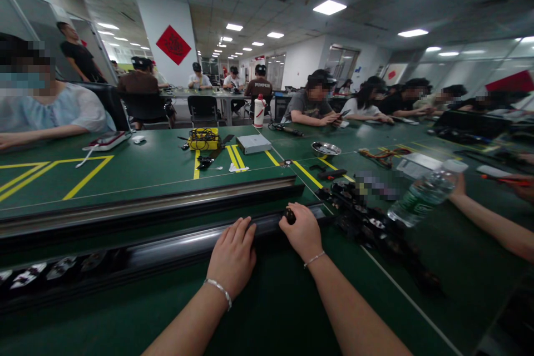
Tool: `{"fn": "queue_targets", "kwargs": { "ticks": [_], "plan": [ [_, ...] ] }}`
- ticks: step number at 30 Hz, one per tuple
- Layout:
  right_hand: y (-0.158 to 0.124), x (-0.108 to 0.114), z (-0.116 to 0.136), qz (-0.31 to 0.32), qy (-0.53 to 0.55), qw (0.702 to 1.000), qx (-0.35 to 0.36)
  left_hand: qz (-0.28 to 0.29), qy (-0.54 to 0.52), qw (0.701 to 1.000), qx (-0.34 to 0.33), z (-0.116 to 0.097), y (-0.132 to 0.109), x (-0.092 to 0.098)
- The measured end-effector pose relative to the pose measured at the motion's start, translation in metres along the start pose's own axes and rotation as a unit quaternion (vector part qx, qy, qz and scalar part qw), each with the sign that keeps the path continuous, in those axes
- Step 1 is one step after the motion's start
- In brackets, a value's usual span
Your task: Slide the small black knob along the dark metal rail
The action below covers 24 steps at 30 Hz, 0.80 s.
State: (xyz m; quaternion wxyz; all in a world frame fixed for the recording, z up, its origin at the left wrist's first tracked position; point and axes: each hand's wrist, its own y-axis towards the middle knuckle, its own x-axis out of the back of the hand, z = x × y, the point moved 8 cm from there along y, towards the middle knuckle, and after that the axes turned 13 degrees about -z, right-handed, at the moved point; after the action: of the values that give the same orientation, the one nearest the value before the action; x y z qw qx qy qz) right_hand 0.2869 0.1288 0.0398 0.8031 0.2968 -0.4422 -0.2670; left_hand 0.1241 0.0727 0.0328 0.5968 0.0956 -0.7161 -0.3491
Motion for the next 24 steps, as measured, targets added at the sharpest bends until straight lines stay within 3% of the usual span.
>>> {"fn": "queue_targets", "kwargs": {
  "ticks": [24],
  "plan": [
    [0.0021, 0.0036, -0.003, -0.005, 0.003, 1.0, 0.006, 0.016, -0.011, 1.0, 0.003, 0.0018, -0.0017, -0.0041]
  ]
}}
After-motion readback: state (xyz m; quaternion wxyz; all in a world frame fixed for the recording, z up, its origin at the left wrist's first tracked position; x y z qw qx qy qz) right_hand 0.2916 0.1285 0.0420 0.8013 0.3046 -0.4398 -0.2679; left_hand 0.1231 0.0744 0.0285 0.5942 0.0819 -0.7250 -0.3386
